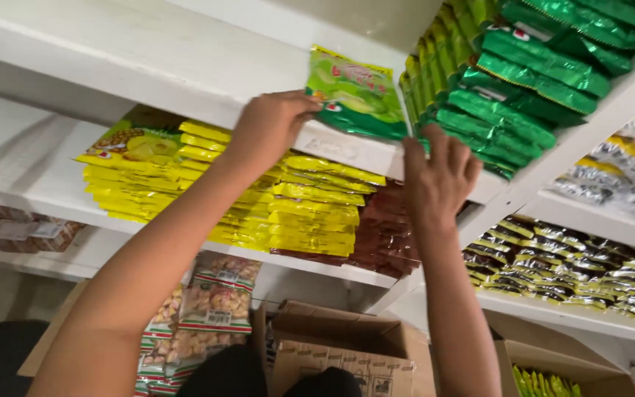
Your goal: Take bags of candy from boxes and place them onto retail shelving.
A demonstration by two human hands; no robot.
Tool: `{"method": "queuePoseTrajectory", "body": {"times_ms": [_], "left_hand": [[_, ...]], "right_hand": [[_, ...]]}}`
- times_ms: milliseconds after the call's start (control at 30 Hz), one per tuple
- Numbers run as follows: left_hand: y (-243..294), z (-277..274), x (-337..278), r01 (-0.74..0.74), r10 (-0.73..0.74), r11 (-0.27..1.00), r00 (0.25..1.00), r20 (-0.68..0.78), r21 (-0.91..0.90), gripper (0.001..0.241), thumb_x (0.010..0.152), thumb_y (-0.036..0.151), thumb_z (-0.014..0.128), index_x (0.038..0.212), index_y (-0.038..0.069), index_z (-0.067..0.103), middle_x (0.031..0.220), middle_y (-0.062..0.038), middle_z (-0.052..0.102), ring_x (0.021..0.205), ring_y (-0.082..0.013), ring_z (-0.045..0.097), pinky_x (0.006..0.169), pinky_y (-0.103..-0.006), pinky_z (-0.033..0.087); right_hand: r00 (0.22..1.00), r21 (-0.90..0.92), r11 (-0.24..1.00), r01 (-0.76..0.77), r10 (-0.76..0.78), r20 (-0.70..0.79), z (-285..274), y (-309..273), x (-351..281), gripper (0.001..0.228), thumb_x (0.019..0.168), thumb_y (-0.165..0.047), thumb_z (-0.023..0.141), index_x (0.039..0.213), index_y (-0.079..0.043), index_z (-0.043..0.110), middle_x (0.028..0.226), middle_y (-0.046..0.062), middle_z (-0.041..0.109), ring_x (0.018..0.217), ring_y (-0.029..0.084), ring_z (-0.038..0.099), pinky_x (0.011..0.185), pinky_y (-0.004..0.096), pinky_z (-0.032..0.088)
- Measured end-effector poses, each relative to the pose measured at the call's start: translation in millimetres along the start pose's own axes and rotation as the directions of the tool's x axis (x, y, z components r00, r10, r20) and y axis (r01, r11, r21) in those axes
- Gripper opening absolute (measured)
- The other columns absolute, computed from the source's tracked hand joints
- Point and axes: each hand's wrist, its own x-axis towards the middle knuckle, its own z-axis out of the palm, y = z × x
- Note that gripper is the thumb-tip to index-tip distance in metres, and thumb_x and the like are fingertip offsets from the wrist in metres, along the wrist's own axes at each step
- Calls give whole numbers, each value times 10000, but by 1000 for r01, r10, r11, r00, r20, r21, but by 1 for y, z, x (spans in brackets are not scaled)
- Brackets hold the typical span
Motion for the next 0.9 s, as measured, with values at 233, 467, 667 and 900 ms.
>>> {"method": "queuePoseTrajectory", "body": {"times_ms": [233, 467, 667, 900], "left_hand": [[12, 18, 14, -72, 41, 983, 983, 177, 172, 234, 931, 16, 623, 1076, 76, 798, 1065, -155, 761, 934, -342, 735, 843, -446, 584], [10, 45, 31, -389, 447, 851, 889, -96, 351, 417, 765, 21, 552, 1127, 77, 750, 1235, -184, 735, 1019, -328, 745, 796, -388, 596], [20, 58, 45, -314, 166, 864, 915, 367, 393, 322, 947, 32, 597, 1236, 108, 717, 1174, -109, 751, 966, -299, 743, 867, -430, 596], [10, 58, 21, -309, 238, 917, 932, 273, 253, 399, 930, 167, 625, 1310, 53, 673, 1319, -162, 687, 1065, -363, 693, 929, -481, 545]], "right_hand": [[999, -8, 1000, -2, 2, 32, 11, 12, -14, 33, 995, -181, 736, 983, -153, 749, 1183, 1, 602, 1095, 242, 524, 945, 403, 395], [977, 105, 973, 204, -210, 46, 27, 2, 21, 437, 939, -18, 623, 1372, -31, 679, 1399, 123, 657, 1240, 267, 616, 977, 308, 560], [953, 103, 995, -15, -17, 303, 56, -18, 31, 382, 843, -29, 628, 1223, -19, 665, 1224, 131, 717, 1108, 269, 706, 770, 346, 607], [971, 184, 982, 46, -88, 223, 50, -18, -4, 458, 955, -38, 592, 1401, 68, 581, 1408, 208, 621, 1319, 346, 605, 1096, 395, 520]]}}
